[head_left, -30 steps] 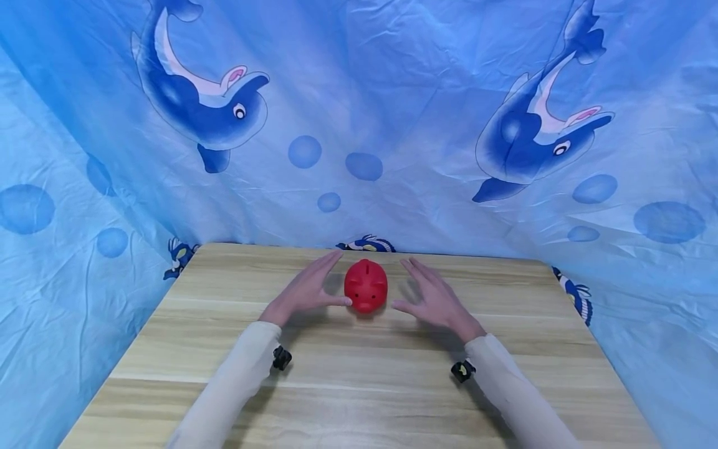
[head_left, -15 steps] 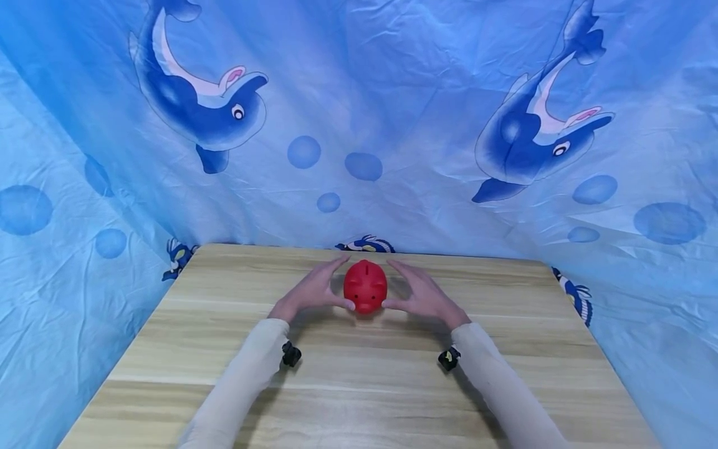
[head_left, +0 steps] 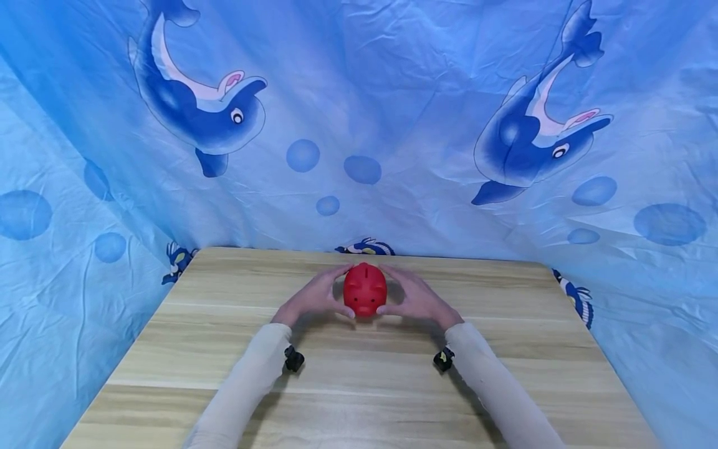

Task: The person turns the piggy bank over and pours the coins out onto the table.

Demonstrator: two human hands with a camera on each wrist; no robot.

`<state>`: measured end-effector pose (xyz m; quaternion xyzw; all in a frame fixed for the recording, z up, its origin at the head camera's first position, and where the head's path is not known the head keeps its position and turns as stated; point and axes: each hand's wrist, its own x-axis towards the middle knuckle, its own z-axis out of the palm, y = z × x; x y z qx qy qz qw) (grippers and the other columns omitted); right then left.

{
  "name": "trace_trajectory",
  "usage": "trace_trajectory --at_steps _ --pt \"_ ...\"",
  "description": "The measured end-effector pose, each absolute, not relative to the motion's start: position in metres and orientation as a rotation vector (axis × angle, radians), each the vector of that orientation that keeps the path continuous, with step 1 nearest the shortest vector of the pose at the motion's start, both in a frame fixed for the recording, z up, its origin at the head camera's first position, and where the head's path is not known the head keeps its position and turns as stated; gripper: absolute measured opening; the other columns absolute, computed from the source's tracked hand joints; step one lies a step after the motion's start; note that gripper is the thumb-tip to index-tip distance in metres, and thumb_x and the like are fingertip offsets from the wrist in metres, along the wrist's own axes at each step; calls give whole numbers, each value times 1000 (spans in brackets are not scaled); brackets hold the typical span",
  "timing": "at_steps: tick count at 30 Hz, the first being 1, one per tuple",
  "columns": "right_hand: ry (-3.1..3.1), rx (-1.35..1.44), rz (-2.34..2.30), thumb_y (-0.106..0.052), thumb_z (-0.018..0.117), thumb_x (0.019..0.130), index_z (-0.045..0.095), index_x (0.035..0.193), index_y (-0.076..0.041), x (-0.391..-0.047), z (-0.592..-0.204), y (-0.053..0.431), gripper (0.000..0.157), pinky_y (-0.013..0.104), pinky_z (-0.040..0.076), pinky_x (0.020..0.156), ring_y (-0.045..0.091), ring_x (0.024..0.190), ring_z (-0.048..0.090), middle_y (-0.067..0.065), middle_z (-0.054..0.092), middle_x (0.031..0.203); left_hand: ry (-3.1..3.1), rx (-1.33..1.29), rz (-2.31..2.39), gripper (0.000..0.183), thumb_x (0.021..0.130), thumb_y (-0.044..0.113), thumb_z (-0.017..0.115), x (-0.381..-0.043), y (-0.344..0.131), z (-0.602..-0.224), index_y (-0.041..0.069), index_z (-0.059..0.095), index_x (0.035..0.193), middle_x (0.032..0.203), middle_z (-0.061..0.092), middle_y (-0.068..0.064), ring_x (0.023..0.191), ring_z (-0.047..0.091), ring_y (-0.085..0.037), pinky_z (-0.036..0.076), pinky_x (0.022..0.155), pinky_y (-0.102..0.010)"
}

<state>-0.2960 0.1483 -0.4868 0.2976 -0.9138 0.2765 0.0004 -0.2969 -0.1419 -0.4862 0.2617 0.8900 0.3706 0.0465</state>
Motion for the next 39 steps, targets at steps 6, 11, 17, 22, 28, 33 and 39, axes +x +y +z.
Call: trace_trajectory --at_steps 6,11,17,22,28,33,39 --pt "-2868 955 896 -69 81 72 27 158 -48 -296 -489 146 104 67 43 106 25 144 43 -7 44 158 2687 776 1161 117 64 46 97 -296 -141 -488 18 36 160 160 43 -3 147 39 -30 45 111 -54" --pt "-2850 964 900 -65 83 73 30 159 -42 -296 -492 146 104 63 48 104 27 143 44 -4 45 158 2678 776 1193 112 68 47 94 -297 -142 -490 19 36 160 159 44 -1 146 41 -29 44 113 -52" --pt "-2864 903 947 -71 80 72 34 159 -38 -297 -495 145 104 64 49 102 31 143 44 -2 45 159 2658 788 1227 107 71 44 94 -298 -143 -494 19 37 159 159 45 -3 144 45 -31 45 111 -52" --pt "-2878 862 969 -71 80 71 35 158 -41 -295 -494 145 102 64 49 102 31 143 43 -3 45 158 2641 784 1255 106 72 41 94 -299 -143 -495 20 38 159 157 47 -3 142 47 -34 47 109 -51" --pt "-2888 844 959 -71 81 70 40 157 -36 -293 -490 145 102 64 48 103 30 143 43 -3 47 157 2585 826 1304 106 71 39 94 -296 -141 -493 18 38 159 158 45 -5 143 46 -34 46 110 -51" --pt "-2900 825 975 -71 82 69 41 156 -35 -290 -488 146 103 60 49 104 28 144 44 -4 47 157 2563 834 1317 105 71 37 95 -294 -140 -490 21 39 158 156 48 -2 142 48 -30 46 110 -49" --pt "-2900 820 1003 -73 81 69 42 156 -35 -287 -484 148 103 58 51 102 27 143 45 -5 47 156 2578 806 1312 103 70 39 95 -292 -139 -486 21 42 157 154 51 -1 141 50 -30 48 109 -50"
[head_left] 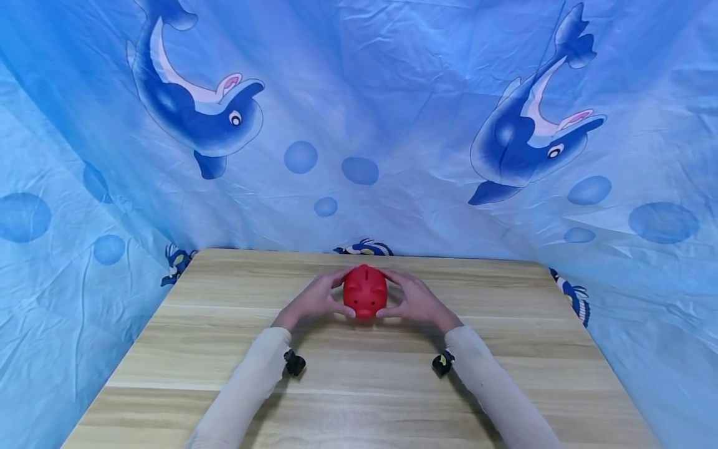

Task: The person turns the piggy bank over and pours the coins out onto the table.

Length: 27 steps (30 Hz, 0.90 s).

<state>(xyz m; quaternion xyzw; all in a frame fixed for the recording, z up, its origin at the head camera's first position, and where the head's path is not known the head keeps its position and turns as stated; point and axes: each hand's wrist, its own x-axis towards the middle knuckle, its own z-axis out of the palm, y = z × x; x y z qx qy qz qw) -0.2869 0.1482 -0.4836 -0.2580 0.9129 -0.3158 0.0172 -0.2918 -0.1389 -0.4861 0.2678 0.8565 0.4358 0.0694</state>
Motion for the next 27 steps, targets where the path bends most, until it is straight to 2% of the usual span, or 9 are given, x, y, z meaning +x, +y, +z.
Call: trace_trajectory --at_steps 10,13,19,27 --pt "2833 -812 -1060 -73 81 68 45 155 -32 -286 -478 150 102 58 54 98 27 139 48 -4 51 153 2558 822 1395 101 69 47 94 -292 -140 -478 20 47 154 151 54 0 138 53 -29 47 108 -54" --pt "2807 -821 -1108 -72 82 69 44 155 -33 -288 -474 150 101 56 55 97 25 137 50 -7 52 152 2552 854 1440 97 70 45 94 -295 -140 -478 21 49 153 148 57 3 135 56 -26 48 108 -54" --pt "2733 -786 -1203 -66 85 70 45 154 -31 -290 -467 151 100 56 55 97 29 136 52 -3 52 152 2519 834 1525 90 72 45 92 -298 -138 -477 26 52 150 140 61 5 126 59 -24 50 104 -57" --pt "2733 -834 -1247 -64 82 75 45 154 -34 -294 -465 153 92 54 54 100 33 134 55 -1 54 150 2550 815 1527 85 75 47 90 -299 -135 -473 29 53 149 133 63 9 118 60 -19 55 98 -52"
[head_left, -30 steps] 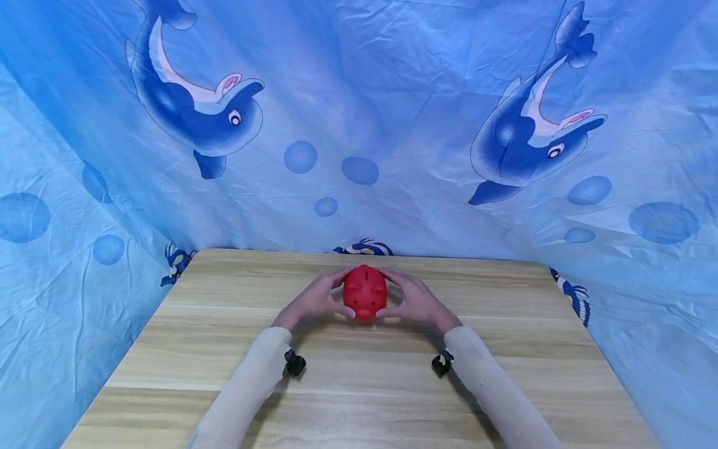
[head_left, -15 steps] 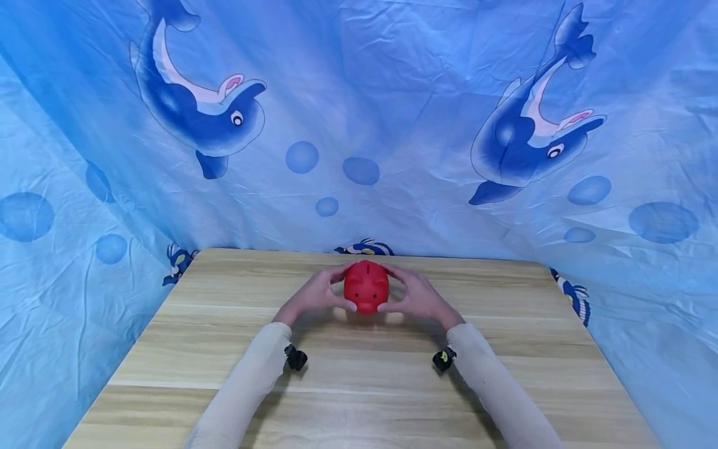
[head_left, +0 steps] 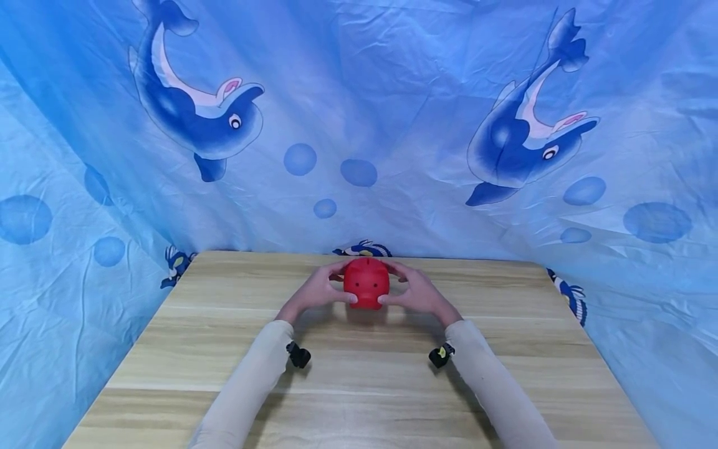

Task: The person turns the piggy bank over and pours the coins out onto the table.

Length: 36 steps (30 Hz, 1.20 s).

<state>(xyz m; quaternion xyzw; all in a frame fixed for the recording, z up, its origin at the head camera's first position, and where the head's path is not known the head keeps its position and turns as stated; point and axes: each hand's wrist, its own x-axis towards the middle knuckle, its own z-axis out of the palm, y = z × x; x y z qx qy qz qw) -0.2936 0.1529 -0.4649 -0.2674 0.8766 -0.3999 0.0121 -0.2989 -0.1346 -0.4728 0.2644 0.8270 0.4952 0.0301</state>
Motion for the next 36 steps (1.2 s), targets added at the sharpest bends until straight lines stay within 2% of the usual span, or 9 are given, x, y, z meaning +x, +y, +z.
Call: trace_trajectory --at_steps 5,10,16,23,36 --pt "2726 -845 -1274 -60 82 77 46 153 -36 -295 -465 153 88 53 54 99 33 132 57 -1 56 148 2558 815 1518 82 77 45 89 -299 -134 -471 29 53 149 133 62 8 116 58 -20 56 94 -48" --pt "2740 -810 -1274 -58 80 81 50 152 -29 -295 -465 154 82 53 57 94 35 125 61 3 60 145 2576 748 1511 80 81 46 85 -296 -131 -470 26 52 151 130 63 6 116 59 -20 58 91 -41" --pt "2743 -716 -1279 -60 78 82 50 152 -18 -294 -462 155 86 54 57 91 39 122 61 8 62 142 2544 648 1551 78 87 41 80 -294 -128 -468 15 48 153 134 63 -2 119 60 -25 57 96 -44" --pt "2730 -692 -1298 -58 74 86 53 150 -15 -293 -459 156 80 56 54 97 37 122 61 9 63 140 2556 636 1532 79 90 51 74 -292 -124 -466 10 49 152 133 65 -5 116 63 -22 56 99 -43" --pt "2697 -707 -1343 -50 72 91 58 144 -7 -291 -455 153 69 50 56 96 34 118 62 11 65 134 2547 623 1556 48 99 40 66 -288 -121 -464 6 65 134 110 72 -5 95 63 -21 56 83 -33"
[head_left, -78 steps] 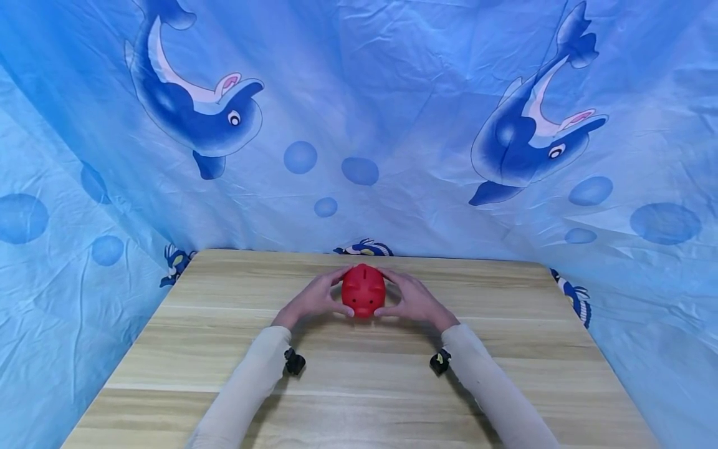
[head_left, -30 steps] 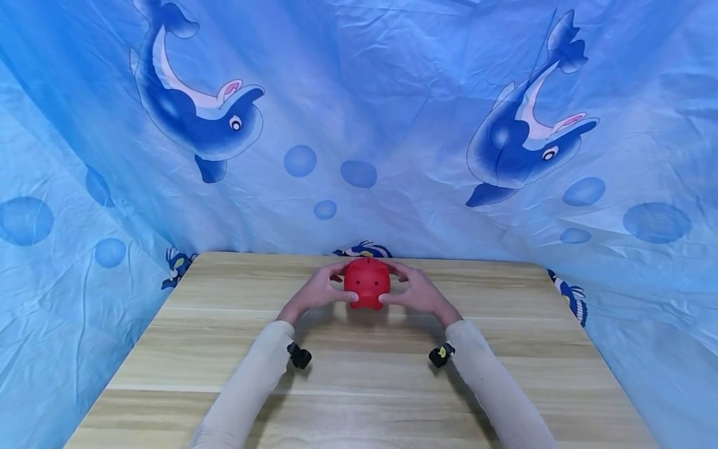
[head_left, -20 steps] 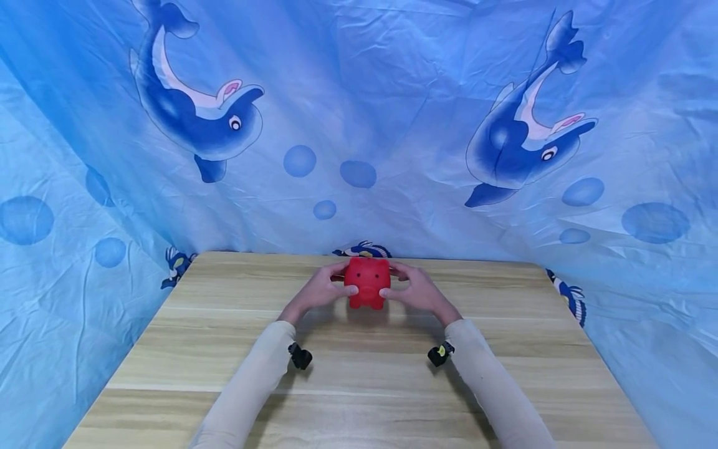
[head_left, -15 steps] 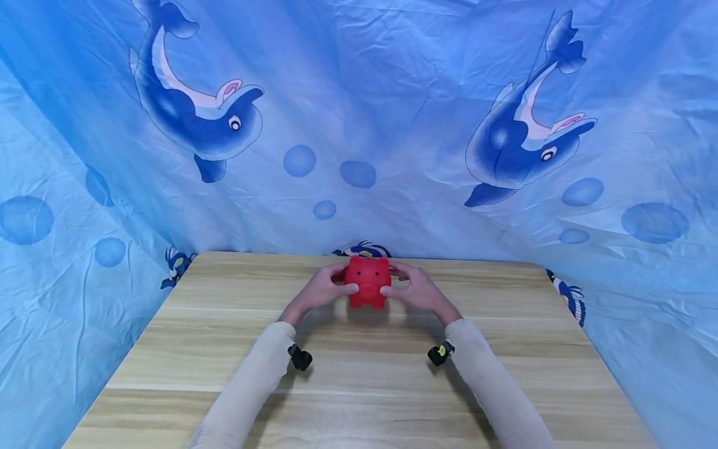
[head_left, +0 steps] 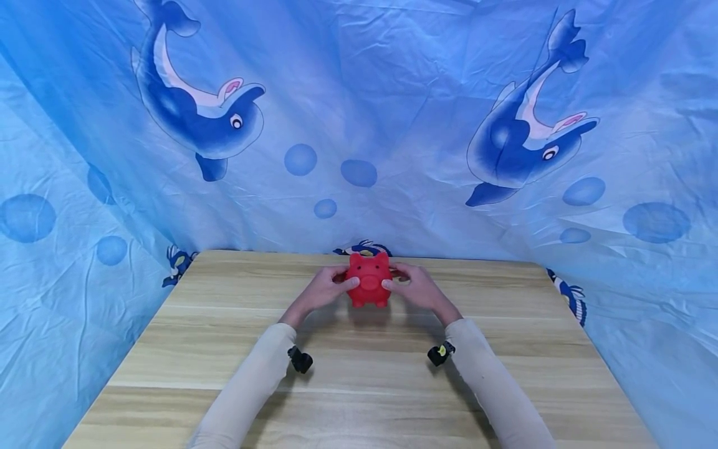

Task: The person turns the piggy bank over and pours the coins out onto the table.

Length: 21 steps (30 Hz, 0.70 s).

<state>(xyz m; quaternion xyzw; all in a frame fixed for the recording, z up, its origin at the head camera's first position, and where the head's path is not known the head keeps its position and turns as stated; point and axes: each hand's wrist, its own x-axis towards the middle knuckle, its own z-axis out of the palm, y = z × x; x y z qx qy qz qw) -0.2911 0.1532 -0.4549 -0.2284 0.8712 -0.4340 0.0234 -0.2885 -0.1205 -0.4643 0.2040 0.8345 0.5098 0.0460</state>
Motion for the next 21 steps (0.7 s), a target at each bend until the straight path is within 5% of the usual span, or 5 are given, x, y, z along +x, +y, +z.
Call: trace_trajectory --at_steps 11,21 --pt "2700 -752 -1351 -48 66 96 59 141 -1 -290 -455 151 65 44 58 96 30 115 65 14 67 131 2432 511 1656 56 97 52 65 -285 -121 -462 6 68 130 107 73 -7 93 67 -23 57 90 -57" --pt "2725 -742 -1297 -50 58 100 61 140 -1 -289 -455 150 63 46 57 95 29 112 65 15 66 133 2319 465 1710 59 99 52 62 -287 -120 -463 3 67 130 113 72 -11 95 72 -23 57 94 -54"
